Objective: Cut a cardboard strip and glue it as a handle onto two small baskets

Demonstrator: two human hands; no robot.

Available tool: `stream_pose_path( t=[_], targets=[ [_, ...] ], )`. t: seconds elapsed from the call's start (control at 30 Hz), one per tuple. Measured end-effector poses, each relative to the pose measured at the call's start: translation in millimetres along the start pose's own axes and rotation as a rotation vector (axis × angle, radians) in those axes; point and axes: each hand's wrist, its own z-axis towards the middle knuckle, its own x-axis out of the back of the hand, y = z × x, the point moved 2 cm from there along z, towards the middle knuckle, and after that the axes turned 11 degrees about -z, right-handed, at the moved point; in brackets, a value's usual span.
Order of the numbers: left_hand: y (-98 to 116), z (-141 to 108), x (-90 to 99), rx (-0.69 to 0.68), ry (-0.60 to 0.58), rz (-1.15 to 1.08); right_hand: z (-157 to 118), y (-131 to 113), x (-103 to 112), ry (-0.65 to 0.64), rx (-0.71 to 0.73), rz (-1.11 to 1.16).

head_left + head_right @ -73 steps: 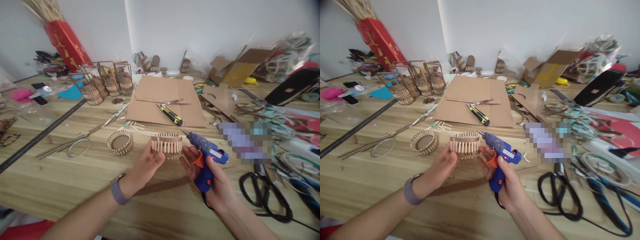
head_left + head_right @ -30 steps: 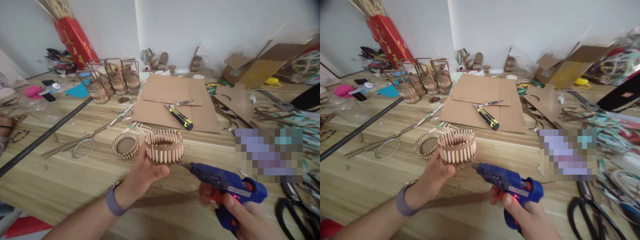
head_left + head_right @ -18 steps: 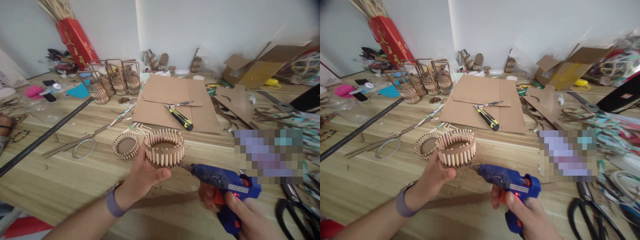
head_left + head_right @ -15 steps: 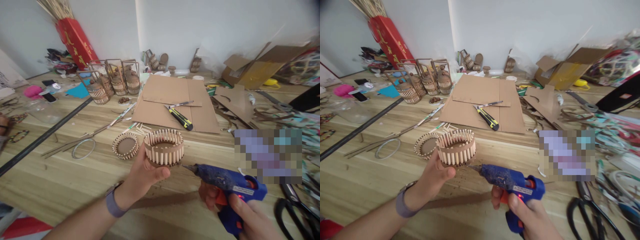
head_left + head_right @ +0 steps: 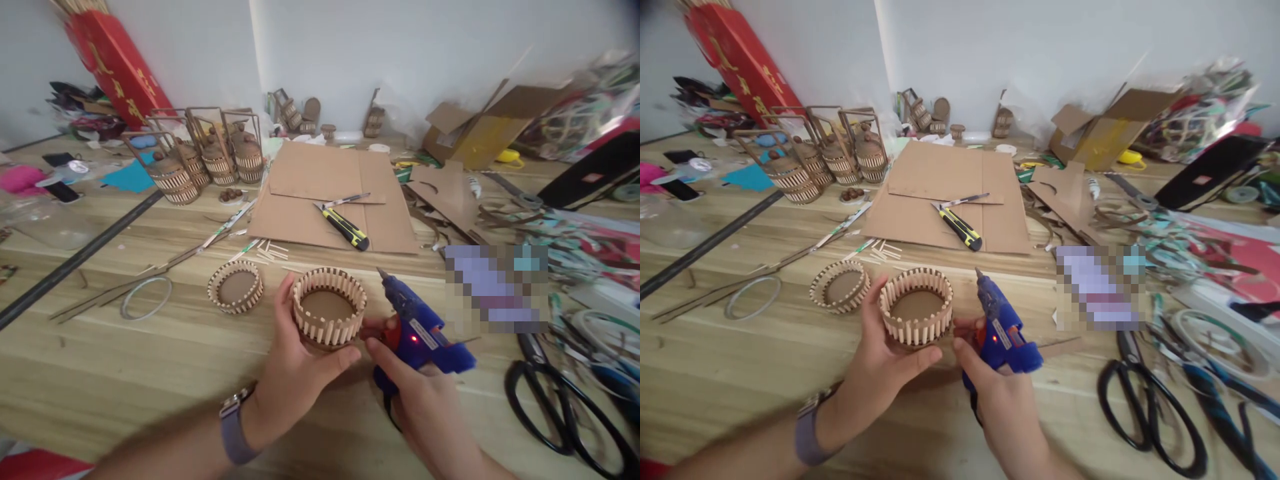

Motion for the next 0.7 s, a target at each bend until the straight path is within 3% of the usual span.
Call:
stream_pose_path(
  t=[0.13,0.3,0.7],
  targets=[
    [-5.8,-2.9,-4.2,0.032,-0.039,-0.027,0.8,-4.4,-6.0,-0.015,0.058,-0.053],
    [-9.7,-2.9,-0.5,-0.033,-0.014,0.075,0.9,-10.9,-5.7,0.019,0.105,-0.114],
    [-9.8,1.8,4.1,-0.034,-0.024,0.077,5.2,-1.5,-2.1,-0.005,0.086,-0.075]
  ],
)
